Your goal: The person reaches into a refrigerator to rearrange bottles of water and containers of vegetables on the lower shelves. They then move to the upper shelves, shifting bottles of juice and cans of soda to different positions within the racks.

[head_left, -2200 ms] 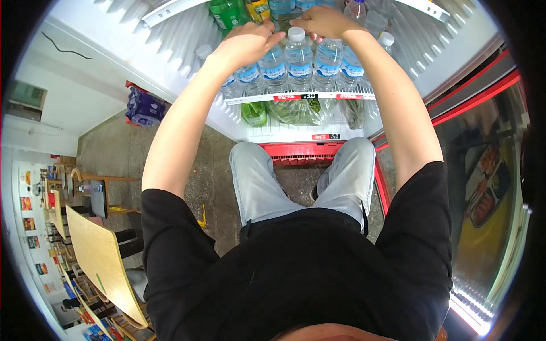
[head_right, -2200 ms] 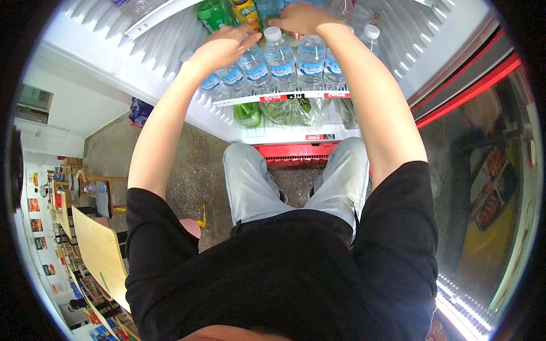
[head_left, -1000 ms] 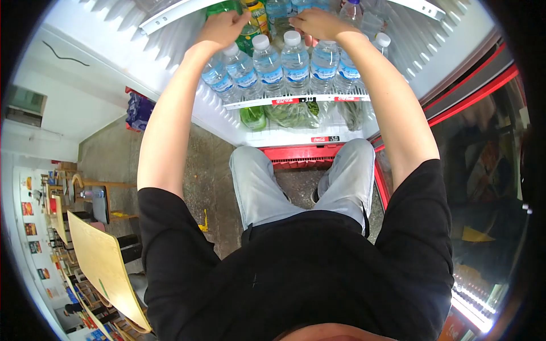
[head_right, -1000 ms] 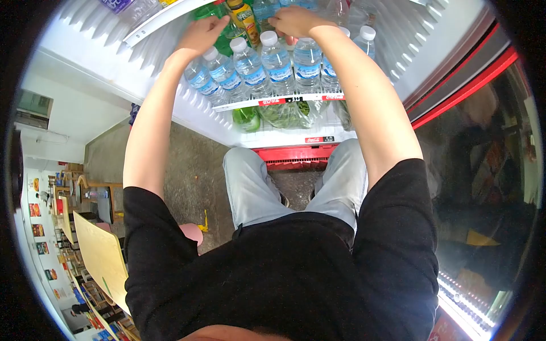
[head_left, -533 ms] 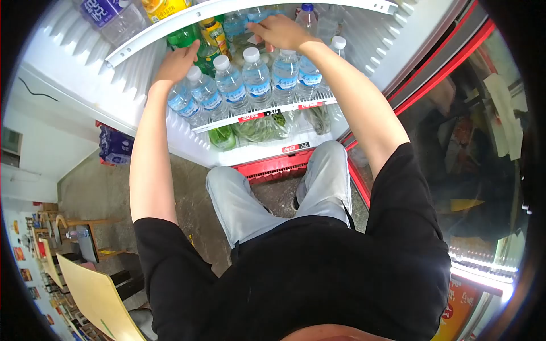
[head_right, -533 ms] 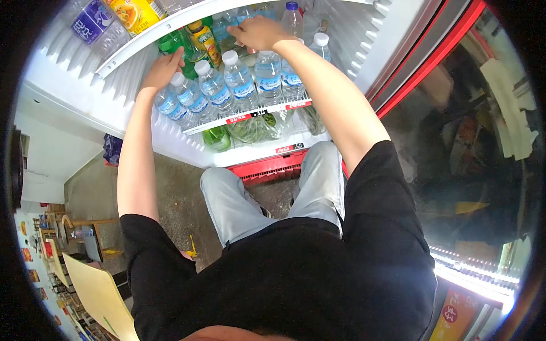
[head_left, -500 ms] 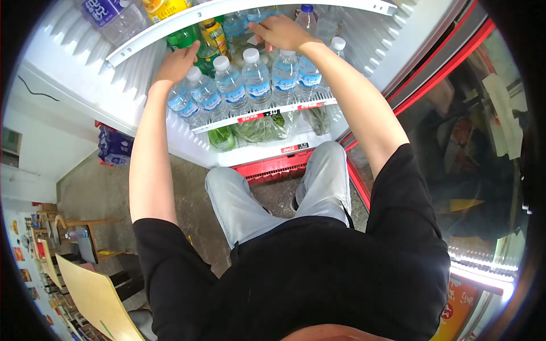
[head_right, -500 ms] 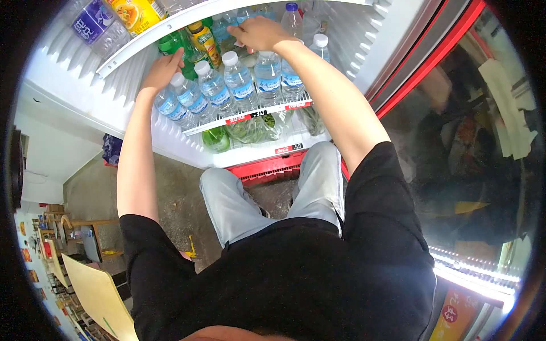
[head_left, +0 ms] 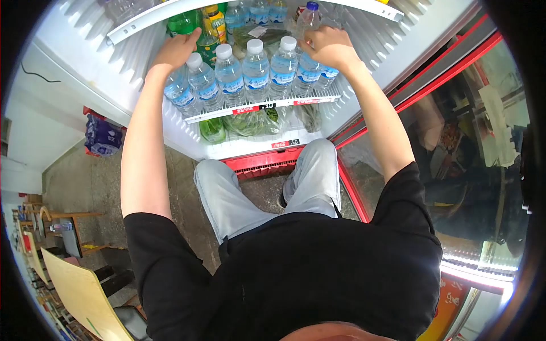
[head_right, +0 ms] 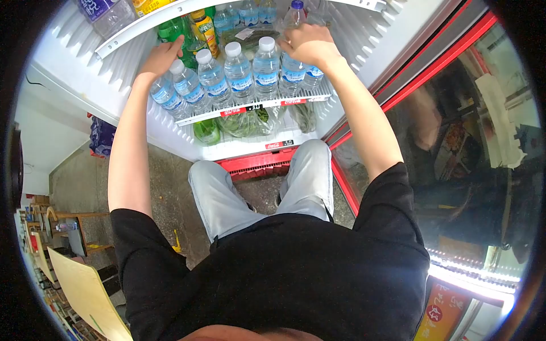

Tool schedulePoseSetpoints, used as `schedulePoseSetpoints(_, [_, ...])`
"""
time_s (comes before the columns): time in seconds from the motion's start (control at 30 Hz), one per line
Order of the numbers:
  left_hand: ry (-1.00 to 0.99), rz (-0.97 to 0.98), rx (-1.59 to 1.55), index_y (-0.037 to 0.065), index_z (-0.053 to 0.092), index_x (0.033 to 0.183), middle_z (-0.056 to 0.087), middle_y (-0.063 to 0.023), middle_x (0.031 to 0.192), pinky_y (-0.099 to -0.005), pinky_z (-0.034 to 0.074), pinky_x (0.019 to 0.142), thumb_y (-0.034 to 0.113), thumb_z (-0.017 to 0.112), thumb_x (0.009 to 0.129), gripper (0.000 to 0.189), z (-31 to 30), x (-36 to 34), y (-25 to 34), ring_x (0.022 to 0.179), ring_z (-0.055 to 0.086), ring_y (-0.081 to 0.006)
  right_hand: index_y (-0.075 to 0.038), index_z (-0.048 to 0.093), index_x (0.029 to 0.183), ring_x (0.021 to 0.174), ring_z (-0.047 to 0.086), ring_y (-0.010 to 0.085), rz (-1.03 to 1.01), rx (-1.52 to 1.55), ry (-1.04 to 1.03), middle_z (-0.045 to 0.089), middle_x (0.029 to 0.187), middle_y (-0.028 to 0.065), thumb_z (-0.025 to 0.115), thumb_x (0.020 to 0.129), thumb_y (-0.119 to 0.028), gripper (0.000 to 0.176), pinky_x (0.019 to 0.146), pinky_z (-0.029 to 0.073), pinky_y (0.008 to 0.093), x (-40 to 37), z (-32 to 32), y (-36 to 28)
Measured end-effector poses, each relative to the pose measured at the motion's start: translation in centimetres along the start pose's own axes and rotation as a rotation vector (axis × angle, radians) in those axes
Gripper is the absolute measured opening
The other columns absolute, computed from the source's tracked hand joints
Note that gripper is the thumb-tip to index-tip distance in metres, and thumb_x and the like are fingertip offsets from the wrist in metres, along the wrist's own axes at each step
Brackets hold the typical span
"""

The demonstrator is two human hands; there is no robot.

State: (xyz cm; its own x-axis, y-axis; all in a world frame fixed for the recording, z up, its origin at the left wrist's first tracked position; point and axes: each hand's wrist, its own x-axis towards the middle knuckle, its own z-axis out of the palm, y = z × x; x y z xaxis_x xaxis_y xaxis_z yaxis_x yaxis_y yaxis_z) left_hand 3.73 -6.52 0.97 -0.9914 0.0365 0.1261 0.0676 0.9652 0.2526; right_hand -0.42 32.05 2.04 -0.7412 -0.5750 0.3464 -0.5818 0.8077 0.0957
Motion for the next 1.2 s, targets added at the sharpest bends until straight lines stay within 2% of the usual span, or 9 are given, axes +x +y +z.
schedulePoseSetpoints(0.17, [0.166,0.019,-0.199,0.001,0.073,0.088,0.071,-0.0209,0.092,-0.0419,0.048,0.089,0.07,0.038,0.1,0.078,0.4,-1.0,0.5,0.09,0.066,-0.0376,-0.006,0.078,0.094,0.09,0.072,0.0432,0.003,0.04,-0.036,0.075,0.092,0.0204,0.059,0.095,-0.036,0.035,0.085,0.058,0.0509,1.1,2.9,1.4])
schedulePoseSetpoints(0.33, [0.138,0.017,-0.181,0.002,0.073,0.086,0.072,-0.021,0.092,-0.0422,0.048,0.089,0.07,0.036,0.1,0.078,0.2,-0.7,0.6,0.091,0.066,-0.0395,-0.006,0.078,0.089,0.09,0.072,0.043,0.008,0.122,-0.034,0.074,0.091,0.0209,0.059,0.096,-0.037,0.037,0.086,0.057,0.0513,0.8,2.2,0.5])
schedulePoseSetpoints(0.43, [-0.011,0.01,0.027,0.019,0.061,0.132,0.075,-0.0126,0.104,-0.0453,0.053,0.091,0.05,0.029,0.11,0.05,-0.1,0.3,0.0,0.098,0.069,-0.0373,-0.006,0.078,0.088,0.089,0.072,0.0424,0.055,0.094,-0.02,0.075,0.091,0.0198,0.058,0.097,-0.04,0.04,0.084,0.057,0.0509,0.5,0.2,-0.2])
schedulePoseSetpoints(0.53, [0.129,0.001,-0.191,0.003,0.073,0.084,0.071,-0.0208,0.091,-0.0433,0.048,0.09,0.069,0.035,0.101,0.078,0.1,-0.8,0.6,0.092,0.066,-0.0393,-0.006,0.076,0.085,0.088,0.072,0.0408,0.129,0.083,0.12,0.075,0.089,0.0173,0.058,0.097,-0.042,0.042,0.079,0.058,0.0495,0.4,-1.0,0.0])
schedulePoseSetpoints(0.63, [-0.06,-0.168,-0.075,0.01,0.068,0.12,0.074,-0.0153,0.101,-0.0446,0.055,0.085,0.055,0.028,0.108,0.061,-0.7,0.1,0.9,0.093,0.07,-0.0352,-0.006,0.073,0.08,0.087,0.069,0.0391,0.153,0.076,0.416,0.073,0.084,0.0143,0.063,0.095,-0.035,0.034,0.075,0.057,0.0487,-0.1,0.2,1.4])
schedulePoseSetpoints(0.7, [-0.05,-0.136,-0.119,0.005,0.069,0.113,0.074,-0.018,0.101,-0.0466,0.054,0.085,0.056,0.027,0.108,0.066,-0.6,0.1,1.1,0.093,0.07,-0.0378,-0.005,0.07,0.077,0.087,0.067,0.0385,0.108,0.08,0.76,0.071,0.083,0.0127,0.067,0.094,-0.028,0.029,0.075,0.055,0.0481,-0.5,1.8,2.1])
schedulePoseSetpoints(0.8, [-0.021,-0.03,-0.06,0.001,0.07,0.109,0.073,-0.0222,0.103,-0.0501,0.053,0.088,0.055,0.026,0.108,0.069,0.0,0.2,0.5,0.093,0.069,-0.0425,-0.004,0.064,0.088,0.082,0.064,0.0415,0.156,0.148,0.807,0.063,0.079,0.0158,0.071,0.089,-0.021,0.019,0.073,0.053,0.0503,-1.6,3.8,3.4])
schedulePoseSetpoints(0.93, [0.024,0.045,-0.003,0.008,0.064,0.12,0.071,-0.027,0.104,-0.0559,0.05,0.092,0.047,0.025,0.11,0.056,1.2,1.2,-1.5,0.096,0.067,-0.0477,-0.002,0.064,0.115,0.092,0.069,0.0503,0.298,0.404,0.641,0.071,0.096,0.0292,0.074,0.091,-0.034,0.041,0.08,0.055,0.0541,-3.1,9.2,5.4])
schedulePoseSetpoints(1.2, [0.06,0.174,0.16,0.005,0.06,0.126,0.071,-0.0249,0.103,-0.0565,0.053,0.087,0.035,0.027,0.111,0.047,1.6,0.9,-1.3,0.092,0.068,-0.047,0.004,0.06,0.121,0.096,0.066,0.0528,0.495,0.691,0.524,0.069,0.098,0.0322,0.072,0.09,-0.028,0.046,0.085,0.052,0.0544,-5.3,7.5,3.1])
